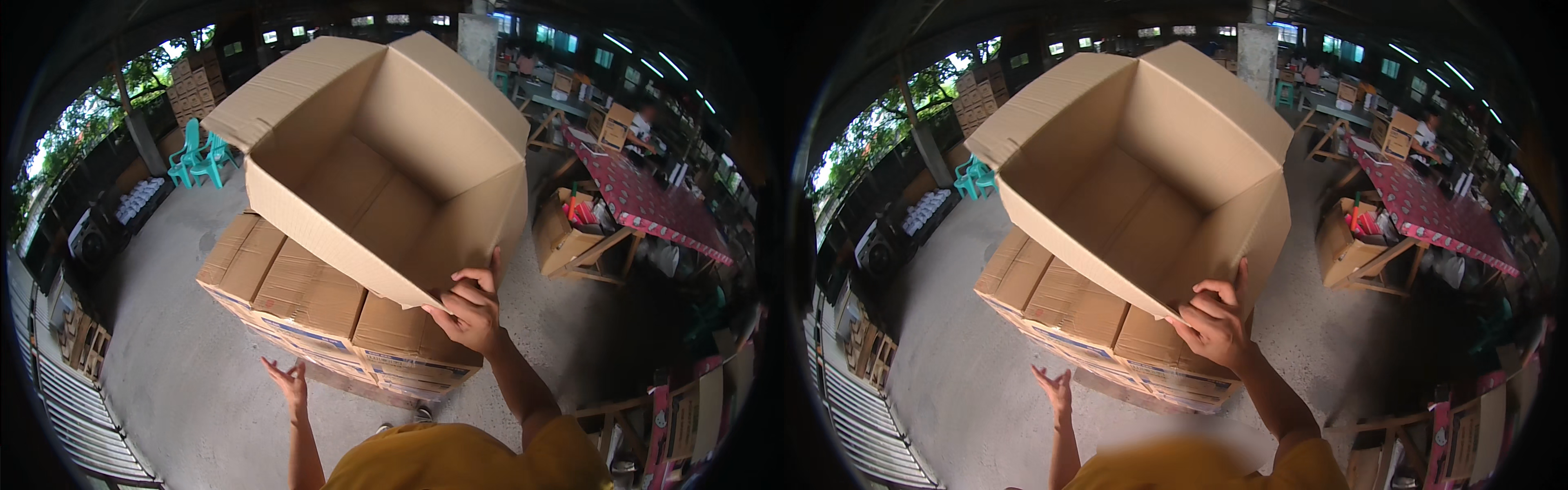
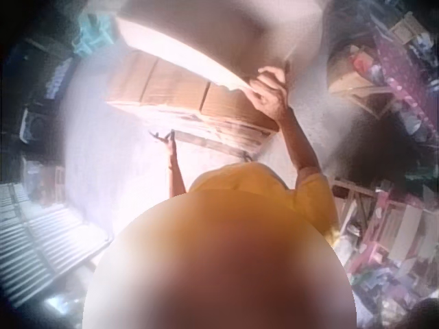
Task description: The person picks up an empty cardboard box from a stack, places it on a table, and then begins packing stacks of notebooks into the box.
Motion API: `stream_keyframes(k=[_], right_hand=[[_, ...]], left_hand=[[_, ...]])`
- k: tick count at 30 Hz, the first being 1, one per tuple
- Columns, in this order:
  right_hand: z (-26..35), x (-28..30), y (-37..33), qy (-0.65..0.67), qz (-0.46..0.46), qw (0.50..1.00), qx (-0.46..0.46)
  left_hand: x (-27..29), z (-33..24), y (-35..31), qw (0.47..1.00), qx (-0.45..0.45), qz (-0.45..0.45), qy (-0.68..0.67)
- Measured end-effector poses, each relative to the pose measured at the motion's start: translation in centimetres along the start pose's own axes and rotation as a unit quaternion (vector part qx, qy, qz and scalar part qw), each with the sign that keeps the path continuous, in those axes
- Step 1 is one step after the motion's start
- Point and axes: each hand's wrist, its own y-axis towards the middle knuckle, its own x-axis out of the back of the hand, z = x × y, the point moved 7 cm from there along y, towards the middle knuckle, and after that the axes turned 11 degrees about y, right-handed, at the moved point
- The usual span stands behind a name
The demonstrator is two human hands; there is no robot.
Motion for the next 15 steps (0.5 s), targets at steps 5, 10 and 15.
stream_keyframes(k=[5,10,15], right_hand=[[3.0,5.3,-1.8,-0.144,0.011,0.989,0.044],[9.6,9.8,1.0,-0.119,0.135,0.984,0.006],[10.9,12.3,0.4,-0.039,0.237,0.964,-0.117]], left_hand=[[-1.6,-22.9,7.2,0.982,-0.152,-0.047,-0.098],[3.2,-36.1,10.7,0.870,-0.469,-0.059,-0.141],[0.6,-40.8,11.3,0.741,-0.628,0.235,-0.039]])
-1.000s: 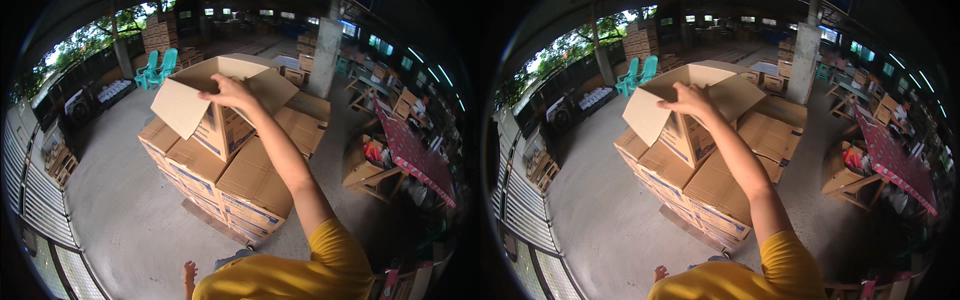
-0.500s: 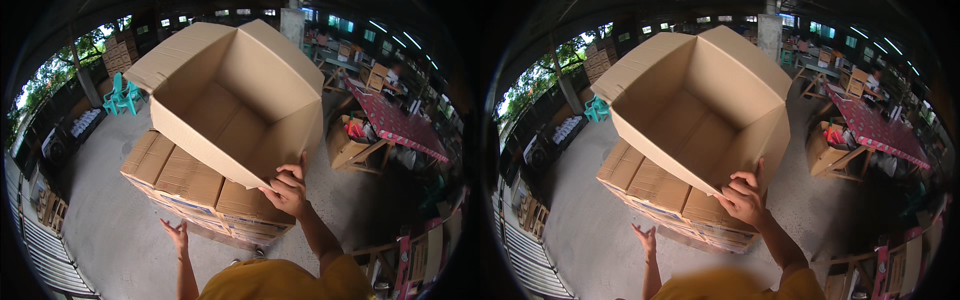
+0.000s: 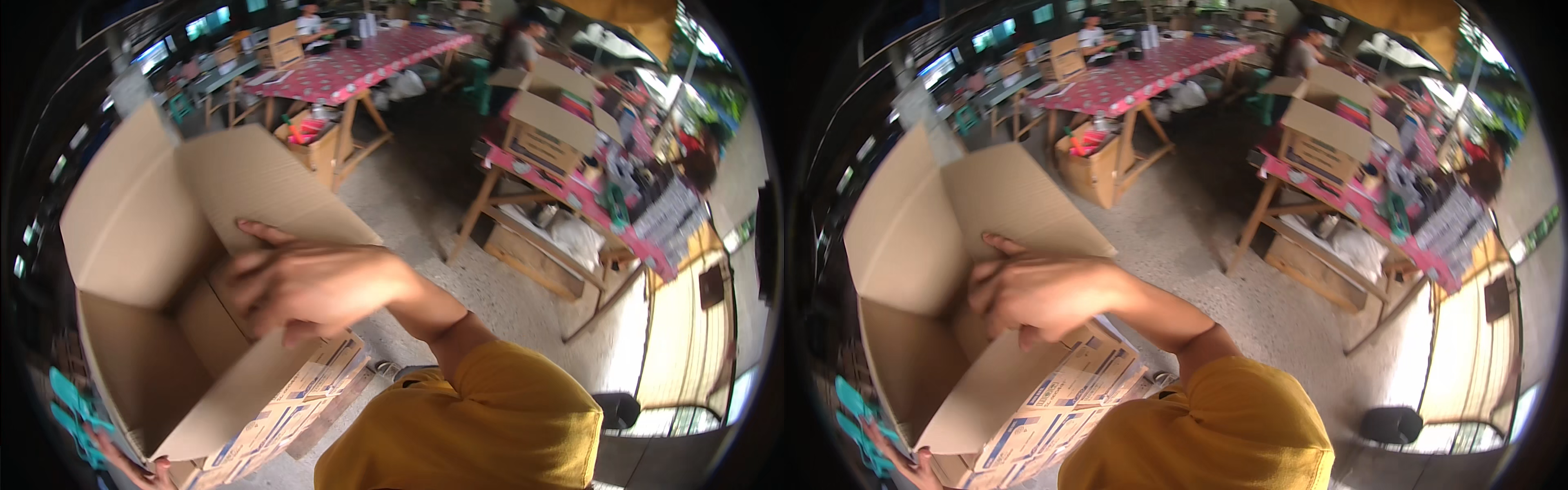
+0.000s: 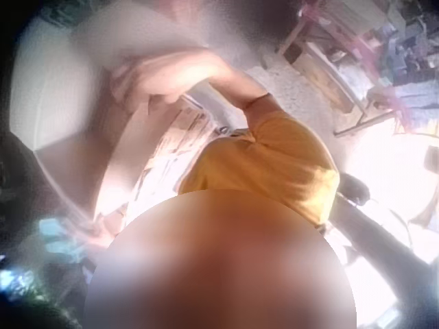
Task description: The person picks up an empty cardboard box from a stack, places it on a table, and then begins packing stacks of notebooks into the box.
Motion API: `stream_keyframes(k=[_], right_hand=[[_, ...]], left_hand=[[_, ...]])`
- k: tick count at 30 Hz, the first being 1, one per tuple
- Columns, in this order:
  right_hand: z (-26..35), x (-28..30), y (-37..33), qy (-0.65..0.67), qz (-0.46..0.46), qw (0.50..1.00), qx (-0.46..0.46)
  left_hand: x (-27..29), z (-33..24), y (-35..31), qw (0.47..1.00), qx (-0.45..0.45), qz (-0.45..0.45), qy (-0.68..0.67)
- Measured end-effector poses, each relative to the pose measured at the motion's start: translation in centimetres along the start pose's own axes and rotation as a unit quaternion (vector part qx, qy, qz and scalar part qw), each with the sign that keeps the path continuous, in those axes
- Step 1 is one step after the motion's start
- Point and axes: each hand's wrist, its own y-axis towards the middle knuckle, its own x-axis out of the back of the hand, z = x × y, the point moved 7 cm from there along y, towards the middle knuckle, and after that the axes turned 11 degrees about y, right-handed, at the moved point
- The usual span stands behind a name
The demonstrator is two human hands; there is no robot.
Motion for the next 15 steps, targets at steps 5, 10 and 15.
stream_keyframes(k=[5,10,15], right_hand=[[-1.1,-1.1,-2.2,-0.071,-0.132,0.971,-0.187],[0.1,-3.9,-2.8,-0.045,-0.233,0.936,-0.260],[0.1,-5.1,-4.0,-0.069,-0.303,0.932,-0.185]], left_hand=[[-5.1,0.5,-0.3,0.973,0.178,0.023,-0.145],[-4.5,-0.9,-1.5,0.966,0.233,-0.035,-0.102],[-3.4,-2.6,-4.4,0.951,0.268,-0.111,-0.102]])
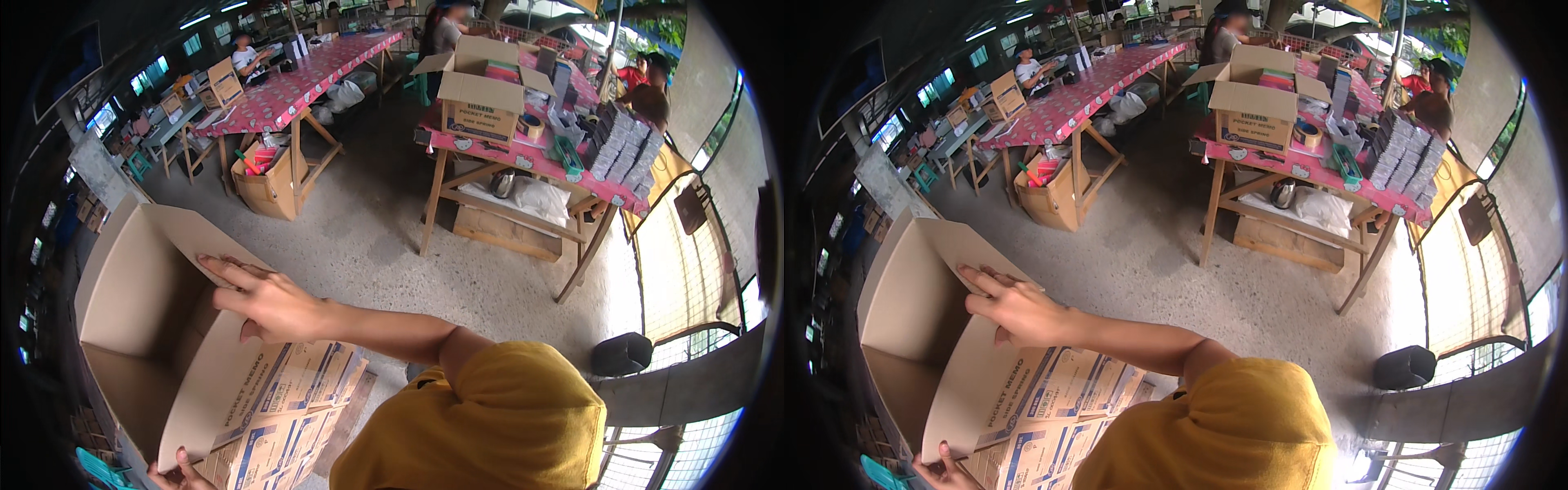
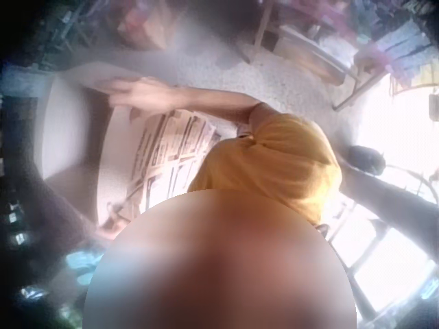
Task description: The person picks up an empty cardboard box from a stack, places it on a table, and then begins packing stacks of notebooks into the box.
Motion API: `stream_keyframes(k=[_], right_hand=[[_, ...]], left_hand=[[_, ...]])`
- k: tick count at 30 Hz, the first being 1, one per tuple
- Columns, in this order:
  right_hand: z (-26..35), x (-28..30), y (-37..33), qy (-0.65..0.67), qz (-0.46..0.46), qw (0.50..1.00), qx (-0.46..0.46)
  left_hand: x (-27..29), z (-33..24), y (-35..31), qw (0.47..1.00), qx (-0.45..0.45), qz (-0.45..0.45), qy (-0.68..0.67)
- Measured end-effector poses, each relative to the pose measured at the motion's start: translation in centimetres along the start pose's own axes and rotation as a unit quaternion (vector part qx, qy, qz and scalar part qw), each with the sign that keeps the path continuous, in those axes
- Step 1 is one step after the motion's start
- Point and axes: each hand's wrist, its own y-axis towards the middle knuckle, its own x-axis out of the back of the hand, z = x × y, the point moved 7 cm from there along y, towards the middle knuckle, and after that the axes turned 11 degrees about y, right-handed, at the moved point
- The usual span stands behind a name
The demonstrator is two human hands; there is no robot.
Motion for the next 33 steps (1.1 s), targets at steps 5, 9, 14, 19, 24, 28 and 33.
stream_keyframes(k=[5,9,14,19,24,28,33], right_hand=[[2.1,-0.5,-0.8,0.005,-0.063,0.987,0.148],[2.7,1.9,3.3,0.038,-0.131,0.956,0.260],[5.6,5.7,13.3,0.030,-0.064,0.959,0.275],[5.8,8.6,15.0,0.036,0.073,0.974,0.210],[-1.5,11.2,7.5,-0.016,-0.014,0.977,0.212],[-3.0,14.3,3.4,0.019,-0.051,0.984,0.170],[-11.2,15.4,-10.7,0.203,0.091,0.975,-0.024]], left_hand=[[3.9,-2.2,-4.2,0.963,-0.148,-0.212,0.081],[6.8,-1.8,-3.1,0.960,-0.098,-0.262,0.023],[8.0,-9.8,2.6,0.963,-0.064,-0.261,-0.010],[6.5,-13.6,1.2,0.970,-0.050,-0.238,-0.005],[-0.2,-15.7,-4.4,0.981,-0.011,-0.190,-0.036],[-1.2,-15.1,-5.8,0.972,0.118,-0.177,0.102],[-4.1,-14.8,-6.1,0.956,0.065,-0.133,0.255]])
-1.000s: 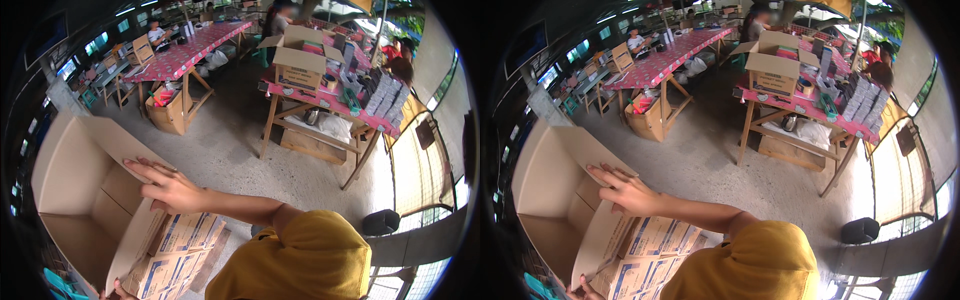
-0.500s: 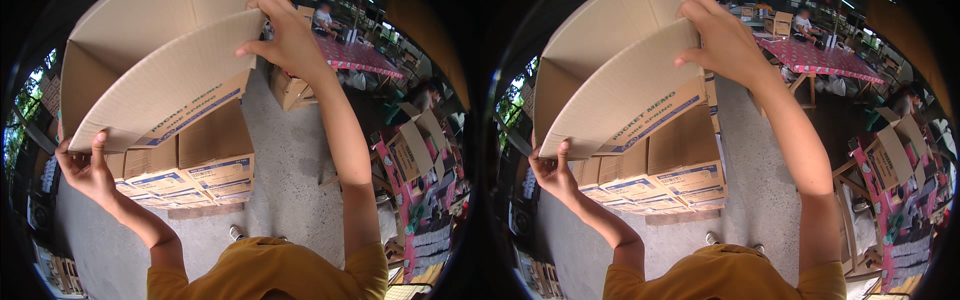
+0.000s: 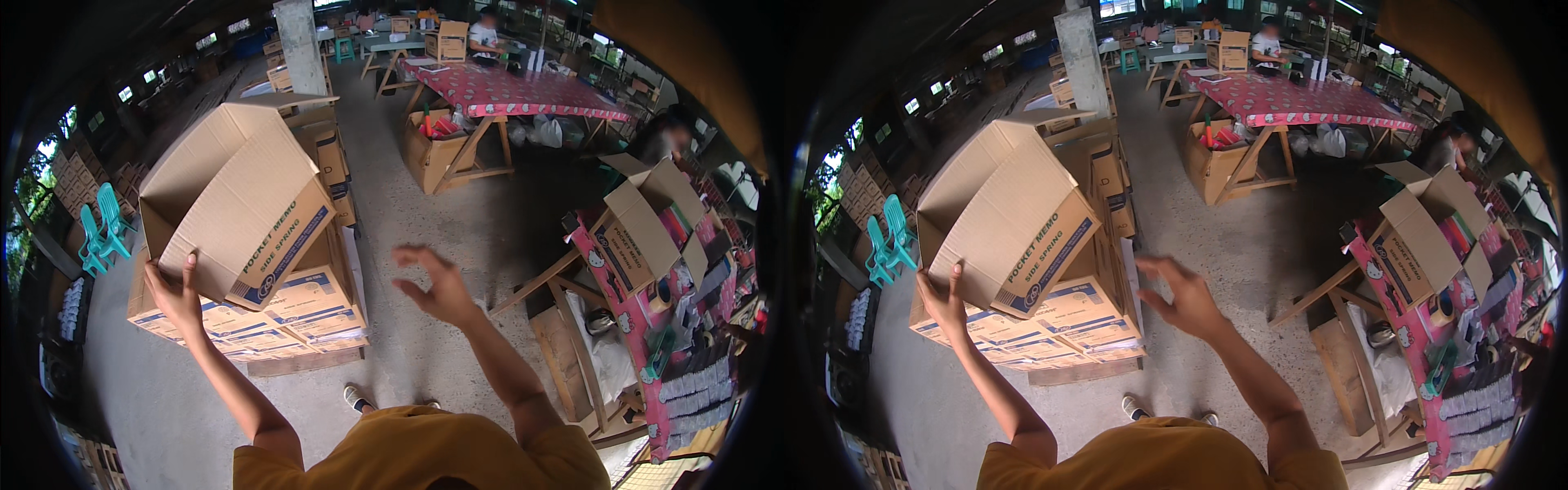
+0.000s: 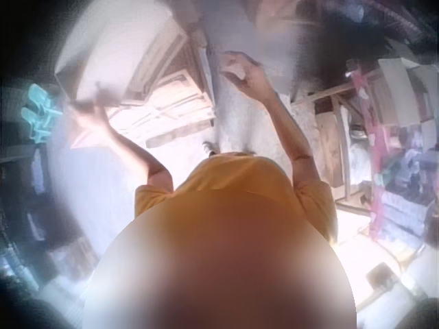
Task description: The person picks up an empty cardboard box from a stack, places it on a table, and then begins packing stacks of notebooks into the box.
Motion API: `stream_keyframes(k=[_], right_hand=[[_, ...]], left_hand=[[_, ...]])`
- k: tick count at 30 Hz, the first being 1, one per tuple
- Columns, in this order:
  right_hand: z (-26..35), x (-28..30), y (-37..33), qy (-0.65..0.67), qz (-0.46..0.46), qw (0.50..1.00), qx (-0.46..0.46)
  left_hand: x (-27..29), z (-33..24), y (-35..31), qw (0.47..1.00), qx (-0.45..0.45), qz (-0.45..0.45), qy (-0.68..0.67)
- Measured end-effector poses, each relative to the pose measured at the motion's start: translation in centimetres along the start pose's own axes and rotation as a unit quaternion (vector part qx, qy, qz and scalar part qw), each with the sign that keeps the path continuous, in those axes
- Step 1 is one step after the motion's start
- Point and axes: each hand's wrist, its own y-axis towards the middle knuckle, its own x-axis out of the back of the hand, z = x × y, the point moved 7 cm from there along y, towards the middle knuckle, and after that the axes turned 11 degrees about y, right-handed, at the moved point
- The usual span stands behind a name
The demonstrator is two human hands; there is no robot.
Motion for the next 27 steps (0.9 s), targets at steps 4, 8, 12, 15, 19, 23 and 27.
stream_keyframes(k=[4,8,12,15,19,23,27], right_hand=[[-17.0,-0.7,-28.2,-0.205,0.304,0.818,-0.443],[-22.2,4.3,-69.4,-0.108,0.177,0.668,-0.715],[-10.8,11.4,-87.8,-0.020,-0.159,0.376,-0.913],[-6.9,13.9,-91.6,0.030,-0.288,0.322,-0.901],[-9.6,14.0,-90.6,0.069,-0.393,0.382,-0.834],[-17.3,12.6,-77.5,0.139,-0.440,0.508,-0.728],[-23.7,7.9,-62.5,0.165,-0.243,0.605,-0.740]], left_hand=[[-3.4,-5.9,-0.8,0.998,-0.045,0.004,0.038],[-6.1,-7.4,0.8,0.988,-0.020,0.016,0.154],[-4.6,-11.3,1.8,0.937,-0.104,0.079,0.325],[-8.0,-16.0,2.8,0.934,-0.129,0.157,0.294],[-12.1,-19.4,2.8,0.917,-0.092,0.224,0.317],[-11.1,-19.4,1.3,0.934,-0.162,0.103,0.301],[-6.5,-19.4,-2.7,0.929,-0.265,-0.033,0.255]])
